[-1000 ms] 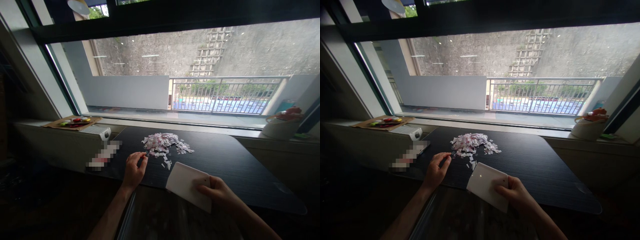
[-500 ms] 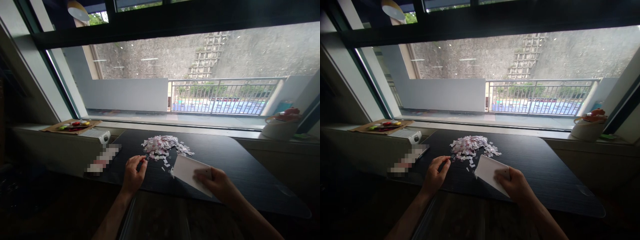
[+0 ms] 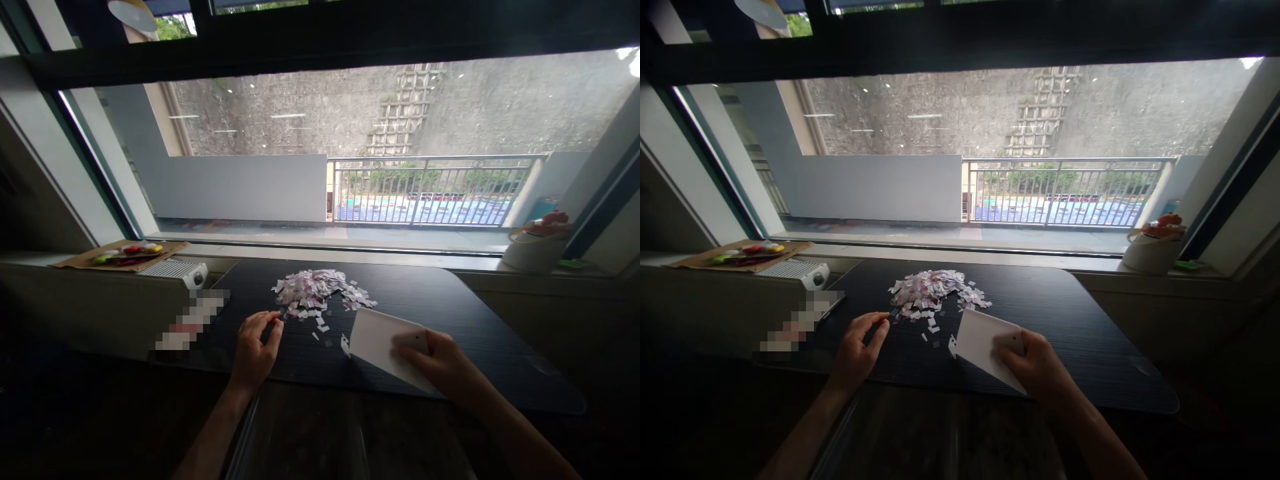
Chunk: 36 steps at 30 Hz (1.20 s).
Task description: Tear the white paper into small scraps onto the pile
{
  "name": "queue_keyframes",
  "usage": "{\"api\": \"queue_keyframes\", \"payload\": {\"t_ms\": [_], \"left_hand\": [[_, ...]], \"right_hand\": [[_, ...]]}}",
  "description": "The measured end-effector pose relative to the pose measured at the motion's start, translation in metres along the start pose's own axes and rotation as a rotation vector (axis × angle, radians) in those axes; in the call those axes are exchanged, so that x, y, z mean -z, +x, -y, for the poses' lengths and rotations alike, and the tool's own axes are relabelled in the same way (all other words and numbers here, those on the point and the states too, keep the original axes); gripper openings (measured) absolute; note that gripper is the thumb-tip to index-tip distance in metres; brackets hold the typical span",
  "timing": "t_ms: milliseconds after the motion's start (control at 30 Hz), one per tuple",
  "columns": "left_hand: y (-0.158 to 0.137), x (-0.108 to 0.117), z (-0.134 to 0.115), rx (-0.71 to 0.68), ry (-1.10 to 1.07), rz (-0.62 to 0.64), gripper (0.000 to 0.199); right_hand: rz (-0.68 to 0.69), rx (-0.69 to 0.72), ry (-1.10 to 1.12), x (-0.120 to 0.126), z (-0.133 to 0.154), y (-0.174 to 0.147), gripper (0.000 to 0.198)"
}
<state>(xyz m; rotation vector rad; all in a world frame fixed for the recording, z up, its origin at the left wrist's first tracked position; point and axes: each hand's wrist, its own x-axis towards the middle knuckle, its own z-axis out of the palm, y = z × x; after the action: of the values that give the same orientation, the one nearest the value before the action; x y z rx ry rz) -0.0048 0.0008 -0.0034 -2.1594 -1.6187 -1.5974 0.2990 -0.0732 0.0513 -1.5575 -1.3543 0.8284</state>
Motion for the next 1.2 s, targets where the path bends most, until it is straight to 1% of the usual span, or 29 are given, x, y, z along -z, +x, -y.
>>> {"api": "queue_keyframes", "payload": {"t_ms": [133,233,300,400,500,600,667,700,767,867,967,1100,1200], "left_hand": [[0.0,0.0,0.0,-0.011,0.01,-0.001,0.027],[0.0,0.0,0.003,-0.025,0.019,0.001,0.027],[0.001,0.0,0.002,-0.039,0.018,0.01,0.025],[0.002,0.003,-0.008,-0.099,0.047,0.066,0.019],[0.001,0.007,-0.031,-0.226,0.126,0.219,0.019],[-0.004,0.006,-0.055,-0.355,0.12,0.419,0.022],[-0.01,0.004,-0.066,-0.419,0.111,0.534,0.025],[-0.012,0.002,-0.068,-0.441,0.112,0.578,0.027],[-0.017,-0.003,-0.071,-0.465,0.118,0.627,0.029],[-0.019,-0.01,-0.073,-0.478,0.132,0.661,0.036],[-0.019,-0.017,-0.078,-0.475,0.164,0.687,0.041],[-0.022,-0.021,-0.08,-0.481,0.194,0.642,0.031],[-0.021,-0.023,-0.078,-0.485,0.201,0.613,0.035]], "right_hand": [[-0.025,0.008,0.026,0.0,0.004,0.007,0.031],[-0.009,0.058,-0.063,-0.001,0.003,0.015,0.028],[-0.016,0.072,-0.133,0.002,0.0,0.018,0.027],[-0.047,0.073,-0.158,0.01,-0.004,0.013,0.027],[-0.051,0.08,-0.089,0.012,-0.003,0.007,0.028],[0.038,0.105,-0.019,0.003,-0.001,0.007,0.031],[0.107,0.144,-0.045,-0.004,0.0,0.01,0.029],[0.122,0.161,-0.073,-0.006,0.0,0.011,0.028],[0.113,0.168,-0.132,-0.007,-0.001,0.012,0.026],[0.072,0.144,-0.174,-0.002,-0.005,0.008,0.025],[0.023,0.15,-0.161,0.004,-0.007,0.001,0.024],[-0.002,0.152,-0.142,0.01,-0.008,-0.007,0.023],[-0.006,0.152,-0.127,0.012,-0.008,-0.009,0.022]]}}
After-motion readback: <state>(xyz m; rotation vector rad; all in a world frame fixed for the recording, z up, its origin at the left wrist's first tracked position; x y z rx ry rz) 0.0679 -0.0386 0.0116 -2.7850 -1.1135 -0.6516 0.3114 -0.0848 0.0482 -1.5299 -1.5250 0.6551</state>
